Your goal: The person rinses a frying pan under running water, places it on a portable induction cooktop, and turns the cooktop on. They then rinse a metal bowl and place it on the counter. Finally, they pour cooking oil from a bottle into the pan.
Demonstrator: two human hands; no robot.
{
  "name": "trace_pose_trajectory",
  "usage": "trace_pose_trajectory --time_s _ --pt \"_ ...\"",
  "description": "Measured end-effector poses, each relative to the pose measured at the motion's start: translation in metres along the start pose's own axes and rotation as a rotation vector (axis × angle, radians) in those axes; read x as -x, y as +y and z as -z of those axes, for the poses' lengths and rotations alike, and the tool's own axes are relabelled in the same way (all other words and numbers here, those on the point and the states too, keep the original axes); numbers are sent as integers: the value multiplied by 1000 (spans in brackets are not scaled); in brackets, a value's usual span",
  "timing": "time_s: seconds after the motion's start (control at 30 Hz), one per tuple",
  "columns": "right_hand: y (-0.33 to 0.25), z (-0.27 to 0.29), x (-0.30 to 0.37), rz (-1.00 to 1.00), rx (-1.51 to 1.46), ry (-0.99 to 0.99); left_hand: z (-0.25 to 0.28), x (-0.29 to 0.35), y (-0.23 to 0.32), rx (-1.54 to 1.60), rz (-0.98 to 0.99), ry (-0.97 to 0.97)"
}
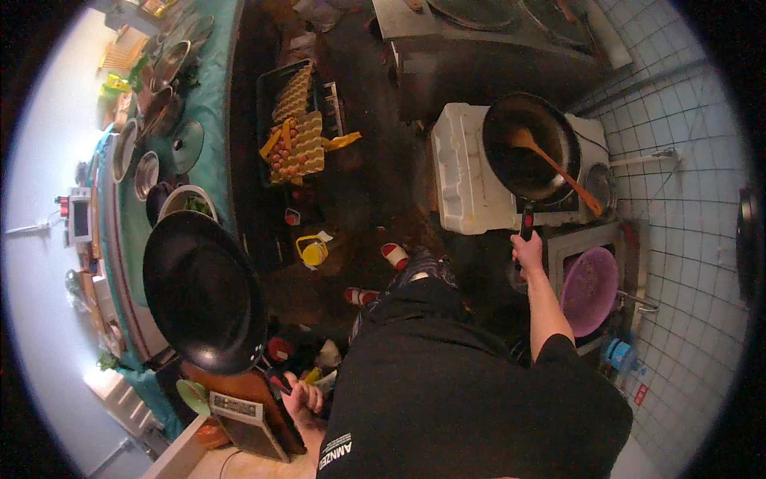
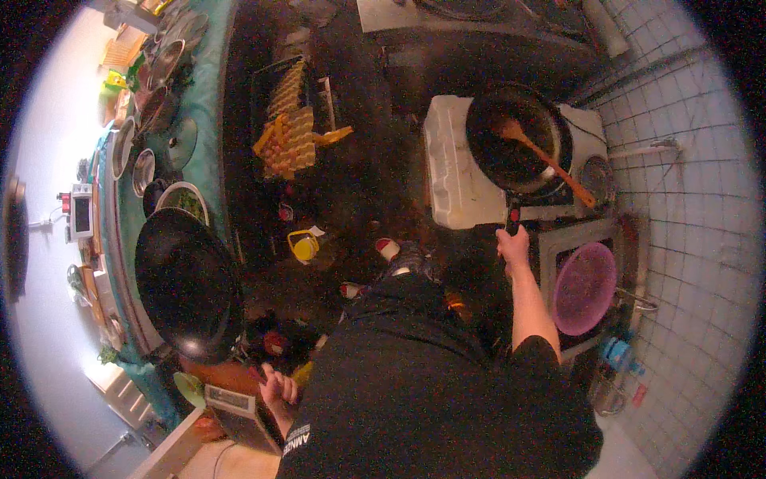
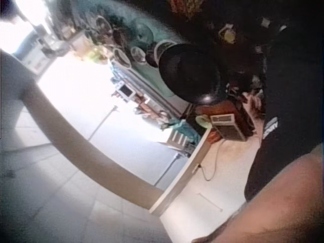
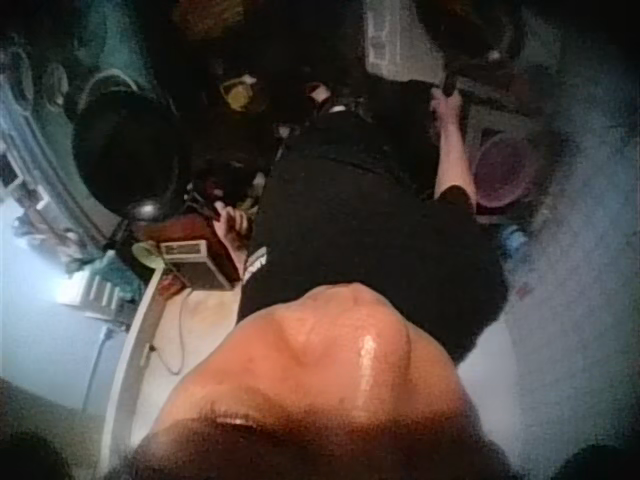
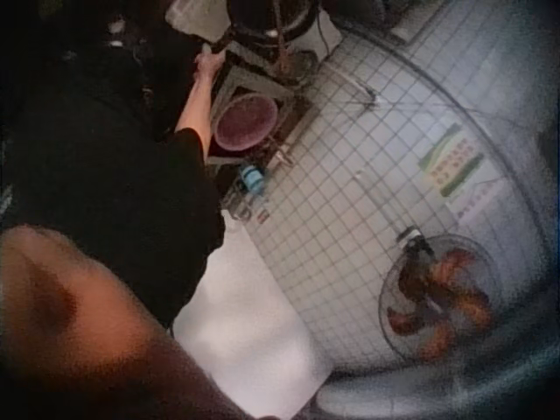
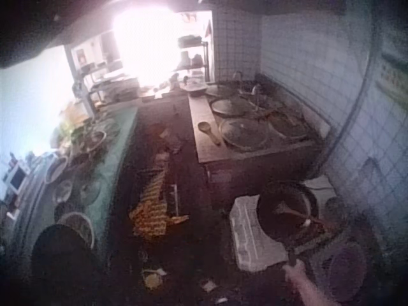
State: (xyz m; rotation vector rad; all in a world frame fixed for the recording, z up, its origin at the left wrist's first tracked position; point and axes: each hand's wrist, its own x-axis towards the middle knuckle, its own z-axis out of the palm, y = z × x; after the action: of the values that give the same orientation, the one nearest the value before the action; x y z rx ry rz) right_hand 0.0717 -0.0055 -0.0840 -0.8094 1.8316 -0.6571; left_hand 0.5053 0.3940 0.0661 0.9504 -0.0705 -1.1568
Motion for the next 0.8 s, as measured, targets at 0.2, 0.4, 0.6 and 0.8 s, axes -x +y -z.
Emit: trace_pose_trajectory --time_s 0.2,0.4,0.6,0.8 --pt "-1 -29 -75 74 -153 -16 -17 -40 7 -21 8 101" --pt "-3 -49 -118 96 -180 34 -22 -61 7 -15 2 101" --pt "24 -47 -155 -20 -162 172 -22 -57 3 41 10 146" --pt "48 -47 -190 -24 -227 98 -23 -43 -11 -1 -27 386"
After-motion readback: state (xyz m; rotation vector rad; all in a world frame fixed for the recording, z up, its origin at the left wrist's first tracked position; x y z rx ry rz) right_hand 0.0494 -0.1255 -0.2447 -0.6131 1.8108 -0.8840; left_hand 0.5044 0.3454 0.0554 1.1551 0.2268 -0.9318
